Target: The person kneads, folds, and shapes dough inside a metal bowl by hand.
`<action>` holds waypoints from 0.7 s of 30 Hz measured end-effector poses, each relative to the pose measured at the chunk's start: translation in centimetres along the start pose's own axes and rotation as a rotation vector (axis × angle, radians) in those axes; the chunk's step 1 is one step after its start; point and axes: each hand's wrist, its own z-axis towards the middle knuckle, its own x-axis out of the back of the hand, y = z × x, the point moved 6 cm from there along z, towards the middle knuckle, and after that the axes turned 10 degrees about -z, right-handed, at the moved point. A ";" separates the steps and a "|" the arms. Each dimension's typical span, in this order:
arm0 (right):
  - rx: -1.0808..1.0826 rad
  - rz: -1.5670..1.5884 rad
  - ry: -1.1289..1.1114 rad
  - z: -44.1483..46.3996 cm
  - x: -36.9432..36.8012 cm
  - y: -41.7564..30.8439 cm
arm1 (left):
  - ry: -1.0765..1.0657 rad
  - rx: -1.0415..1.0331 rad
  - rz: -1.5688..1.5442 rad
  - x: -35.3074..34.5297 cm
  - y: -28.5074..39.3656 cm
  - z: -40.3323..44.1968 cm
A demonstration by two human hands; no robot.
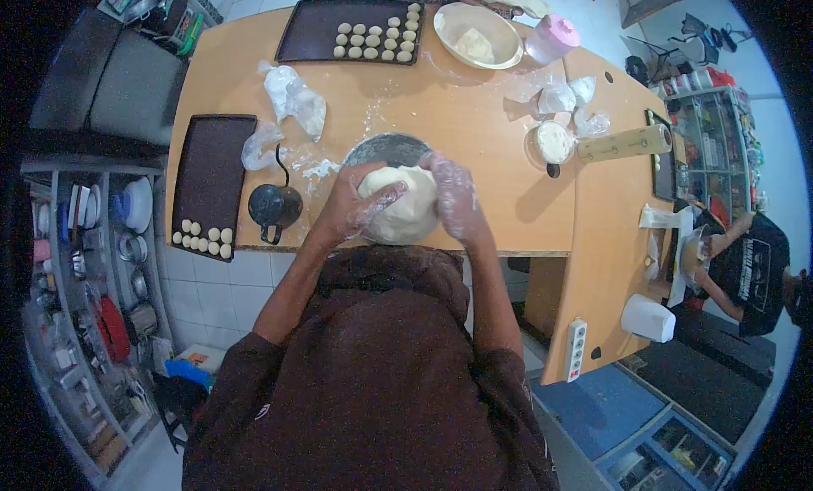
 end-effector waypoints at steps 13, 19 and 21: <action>0.039 -0.169 0.163 -1.1 -0.4 -7.9 | -0.124 -0.444 0.449 -1.4 6.7 0.5; 0.199 -0.292 0.266 -0.9 -0.9 -7.1 | 0.056 -0.268 0.448 -1.1 2.9 2.2; -0.030 0.207 0.171 -0.9 -1.3 -5.5 | 0.037 -0.207 0.427 -1.0 2.5 2.3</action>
